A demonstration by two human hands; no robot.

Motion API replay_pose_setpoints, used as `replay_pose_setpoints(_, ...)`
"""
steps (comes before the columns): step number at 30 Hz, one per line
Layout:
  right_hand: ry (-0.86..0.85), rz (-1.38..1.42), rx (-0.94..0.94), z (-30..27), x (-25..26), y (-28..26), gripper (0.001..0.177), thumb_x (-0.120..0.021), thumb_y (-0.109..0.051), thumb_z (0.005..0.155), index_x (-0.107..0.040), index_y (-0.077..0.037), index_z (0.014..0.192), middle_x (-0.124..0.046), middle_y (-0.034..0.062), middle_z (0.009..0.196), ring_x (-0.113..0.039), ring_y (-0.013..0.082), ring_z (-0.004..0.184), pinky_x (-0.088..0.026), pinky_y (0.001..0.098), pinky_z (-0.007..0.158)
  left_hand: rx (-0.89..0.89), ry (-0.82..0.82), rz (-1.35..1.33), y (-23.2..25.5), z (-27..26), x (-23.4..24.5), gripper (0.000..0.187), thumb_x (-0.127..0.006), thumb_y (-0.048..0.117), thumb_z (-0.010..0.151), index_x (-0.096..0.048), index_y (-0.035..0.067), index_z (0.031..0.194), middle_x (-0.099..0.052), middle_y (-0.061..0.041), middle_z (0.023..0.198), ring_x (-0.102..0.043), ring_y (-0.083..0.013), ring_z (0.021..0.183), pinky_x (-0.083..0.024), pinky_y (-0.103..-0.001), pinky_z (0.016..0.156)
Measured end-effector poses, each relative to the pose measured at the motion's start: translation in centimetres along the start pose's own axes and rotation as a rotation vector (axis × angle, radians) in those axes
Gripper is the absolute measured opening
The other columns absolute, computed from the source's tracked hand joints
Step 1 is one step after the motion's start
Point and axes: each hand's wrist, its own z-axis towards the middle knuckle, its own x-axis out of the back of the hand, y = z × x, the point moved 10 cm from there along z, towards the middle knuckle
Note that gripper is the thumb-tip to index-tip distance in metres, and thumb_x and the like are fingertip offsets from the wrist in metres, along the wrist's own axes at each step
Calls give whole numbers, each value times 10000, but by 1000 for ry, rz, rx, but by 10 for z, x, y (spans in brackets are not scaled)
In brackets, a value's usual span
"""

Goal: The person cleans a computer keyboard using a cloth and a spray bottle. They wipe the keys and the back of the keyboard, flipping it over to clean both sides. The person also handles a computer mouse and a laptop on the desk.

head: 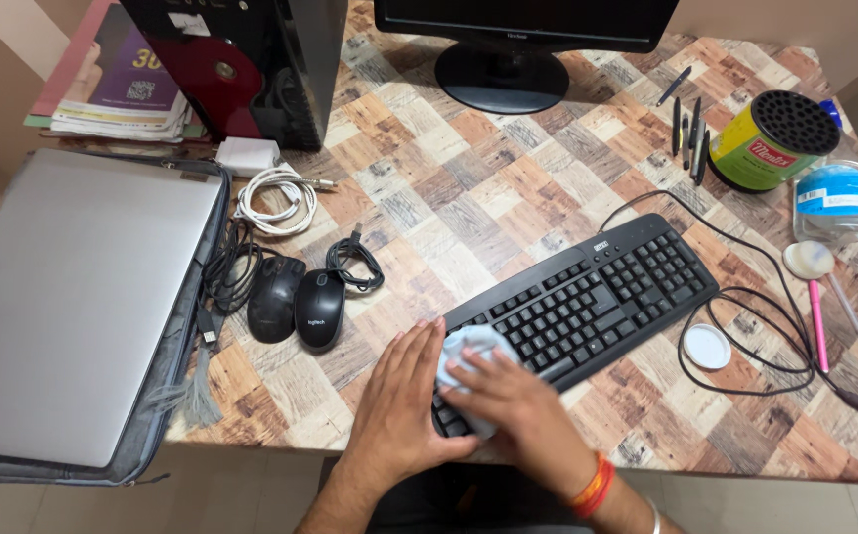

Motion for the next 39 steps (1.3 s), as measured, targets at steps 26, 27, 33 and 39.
replay_pose_setpoints(26,-68,-113,-126,-36,20,27,588,-561,20,815,-658,-188,1356,-568,43,1533,-442,282,1495,-236,526,1266,17,-11,-2,2,3,-3,1384,-939,539,550,-189,-57,1549,-355,-256,1567,-316,-368,1484,-216,-468,1228)
replay_pose_setpoints(27,-3,-202,-131,-38,26,29,561,-561,16,864,-666,-231,1357,-570,19,1533,-445,262,1503,-238,518,1282,23,-19,0,1,3,-5,1382,-940,539,552,-188,-56,1547,-353,-258,1567,-313,-370,1482,-216,-469,1227)
replay_pose_setpoints(33,118,-164,-279,-27,30,52,706,-484,90,767,-533,-56,1455,-507,178,1533,-381,363,1492,-260,504,1229,26,-34,4,0,5,-7,1379,-947,540,552,-188,-49,1542,-334,-260,1573,-301,-378,1483,-214,-477,1222)
replay_pose_setpoints(39,-5,25,-114,-12,-6,8,621,-534,45,852,-533,-32,1467,-496,197,1560,-407,352,1491,-264,508,1233,34,-38,23,-2,5,-10,1383,-942,529,540,-186,-47,1545,-320,-255,1583,-298,-368,1481,-208,-475,1221)
